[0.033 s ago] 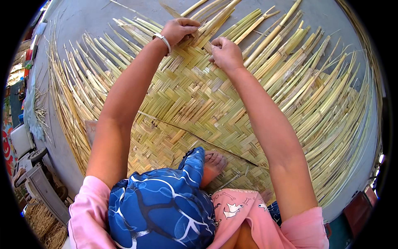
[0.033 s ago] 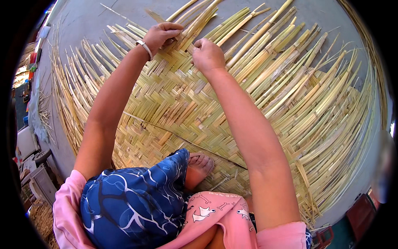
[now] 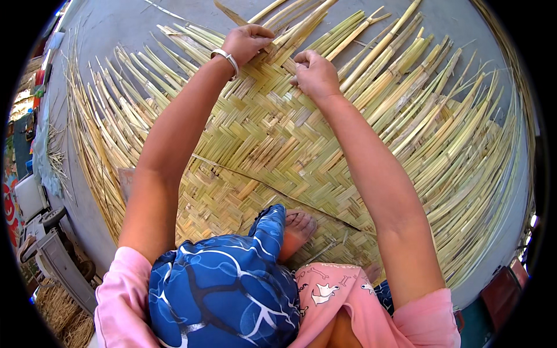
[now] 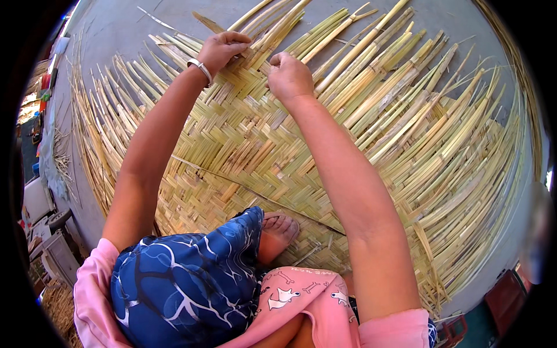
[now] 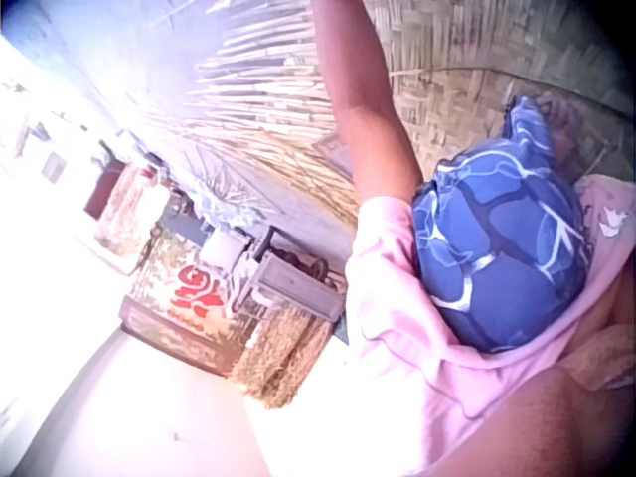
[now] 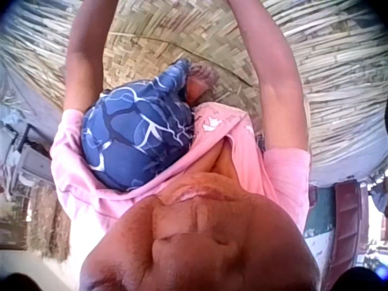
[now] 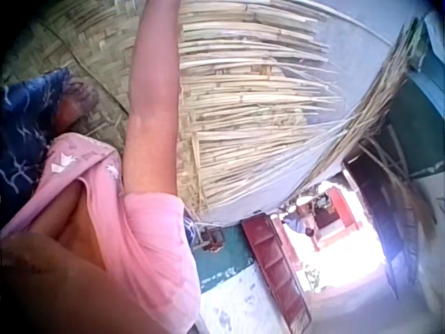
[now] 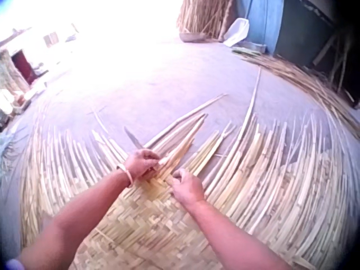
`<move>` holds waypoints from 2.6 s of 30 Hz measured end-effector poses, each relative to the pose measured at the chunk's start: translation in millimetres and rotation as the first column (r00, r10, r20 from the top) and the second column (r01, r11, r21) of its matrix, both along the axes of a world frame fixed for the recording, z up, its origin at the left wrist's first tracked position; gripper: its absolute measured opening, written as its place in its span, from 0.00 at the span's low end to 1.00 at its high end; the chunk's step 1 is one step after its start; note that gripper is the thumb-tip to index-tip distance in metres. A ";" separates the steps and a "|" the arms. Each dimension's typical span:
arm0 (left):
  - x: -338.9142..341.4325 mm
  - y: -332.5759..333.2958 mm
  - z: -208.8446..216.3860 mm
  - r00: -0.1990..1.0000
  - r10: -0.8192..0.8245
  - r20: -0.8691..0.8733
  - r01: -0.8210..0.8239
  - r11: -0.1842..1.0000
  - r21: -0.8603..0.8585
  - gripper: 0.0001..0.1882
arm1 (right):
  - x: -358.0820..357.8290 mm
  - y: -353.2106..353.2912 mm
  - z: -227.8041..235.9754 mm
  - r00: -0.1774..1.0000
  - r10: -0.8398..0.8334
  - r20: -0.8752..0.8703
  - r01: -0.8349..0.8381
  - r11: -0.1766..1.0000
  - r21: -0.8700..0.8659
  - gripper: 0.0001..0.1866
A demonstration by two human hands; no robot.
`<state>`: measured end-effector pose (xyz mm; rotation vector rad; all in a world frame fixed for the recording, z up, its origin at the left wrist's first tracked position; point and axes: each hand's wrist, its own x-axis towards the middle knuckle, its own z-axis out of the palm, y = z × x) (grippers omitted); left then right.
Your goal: The person weaves a large circular basket by hand, interlacing long dried palm leaves in an over-under pattern. They sit cross-legged on the floor, continuously threading and pressing the leaves to expand the woven surface.
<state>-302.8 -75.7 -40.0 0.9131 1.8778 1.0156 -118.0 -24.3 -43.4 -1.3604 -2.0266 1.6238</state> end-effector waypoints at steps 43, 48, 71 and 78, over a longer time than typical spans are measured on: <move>215.1 -114.6 51.2 0.784 0.040 0.620 0.112 0.973 -0.204 0.13 | 314.2 -124.7 43.0 0.989 0.142 -0.044 -0.140 0.791 -0.595 0.17; 199.6 -120.3 45.1 0.775 0.157 0.612 -0.057 0.982 -0.180 0.11 | 320.7 -136.8 34.6 0.954 0.300 0.020 -0.270 0.882 -0.386 0.14; 186.0 -125.8 83.1 0.731 0.160 0.663 -0.126 0.987 -0.100 0.07 | 271.2 -151.6 51.1 0.989 0.108 -0.098 -0.129 0.961 -0.246 0.14; 154.5 -124.7 97.0 0.719 0.154 0.678 -0.241 0.970 0.035 0.06 | 275.2 -140.6 66.9 0.999 0.033 -0.031 -0.043 0.920 -0.389 0.20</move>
